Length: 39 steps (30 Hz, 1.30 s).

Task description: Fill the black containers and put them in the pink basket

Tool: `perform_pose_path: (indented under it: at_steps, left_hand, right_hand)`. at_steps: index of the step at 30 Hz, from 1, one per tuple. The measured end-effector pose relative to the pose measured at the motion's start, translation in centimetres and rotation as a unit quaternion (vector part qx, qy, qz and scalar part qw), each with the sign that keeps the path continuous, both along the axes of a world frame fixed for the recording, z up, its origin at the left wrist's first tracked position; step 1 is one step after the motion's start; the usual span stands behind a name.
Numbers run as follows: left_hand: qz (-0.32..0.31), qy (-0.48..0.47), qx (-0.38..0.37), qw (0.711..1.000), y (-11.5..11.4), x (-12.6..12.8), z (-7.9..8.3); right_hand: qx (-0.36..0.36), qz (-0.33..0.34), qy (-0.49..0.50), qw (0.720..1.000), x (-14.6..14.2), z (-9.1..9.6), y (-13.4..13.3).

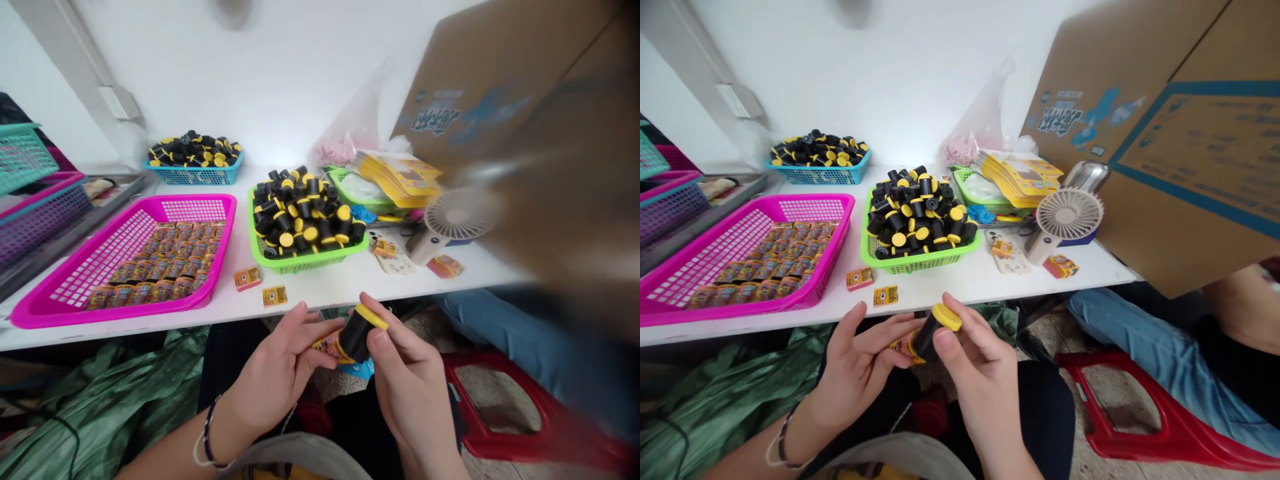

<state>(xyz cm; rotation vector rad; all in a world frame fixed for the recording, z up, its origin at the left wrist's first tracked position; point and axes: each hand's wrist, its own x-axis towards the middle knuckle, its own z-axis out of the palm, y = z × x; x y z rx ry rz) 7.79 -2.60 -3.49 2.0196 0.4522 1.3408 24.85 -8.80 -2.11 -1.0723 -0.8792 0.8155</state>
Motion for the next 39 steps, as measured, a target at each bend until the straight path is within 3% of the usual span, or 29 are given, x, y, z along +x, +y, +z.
perform_pose_path:
  at_steps: [4, 7, 13, 17, 22, 28, 33, 39]
  left_hand:
    - [-0.001, -0.038, -0.043, 0.998, -0.5, -0.3, -0.1]
    - [-0.016, -0.063, -0.122, 0.99, -1.1, 0.1, 0.6]
    - [-0.044, -0.146, -0.351, 0.924, -2.0, 1.1, 2.6]
    - [-0.036, -0.157, -0.401, 0.902, -2.1, 1.0, 3.2]
    - [-0.056, -0.132, -0.323, 0.936, -1.7, 0.9, 2.3]
    - [0.007, -0.091, -0.157, 0.983, -1.6, 0.3, 1.1]
    - [-0.015, -0.09, -0.132, 0.987, -1.9, -0.2, 1.7]
    - [0.028, -0.066, -0.108, 0.992, -2.0, -0.1, 1.5]
  right_hand:
    - [-0.015, -0.007, -0.003, 1.0, 0.1, -0.6, 0.1]
    - [-0.01, -0.008, 0.002, 1.0, -0.3, -0.6, 0.1]
    - [0.037, -0.011, 0.017, 0.999, -1.8, 0.4, 0.3]
    - [0.051, 0.039, 0.017, 0.998, -1.8, 1.0, 0.4]
    - [0.061, 0.033, -0.042, 0.997, -1.2, 1.2, 0.0]
    - [0.086, -0.014, -0.112, 0.99, -0.8, 1.3, -0.3]
    - [0.113, 0.02, -0.137, 0.984, -0.2, 1.5, -0.1]
    - [0.121, 0.03, -0.179, 0.976, 0.1, 1.3, 0.0]
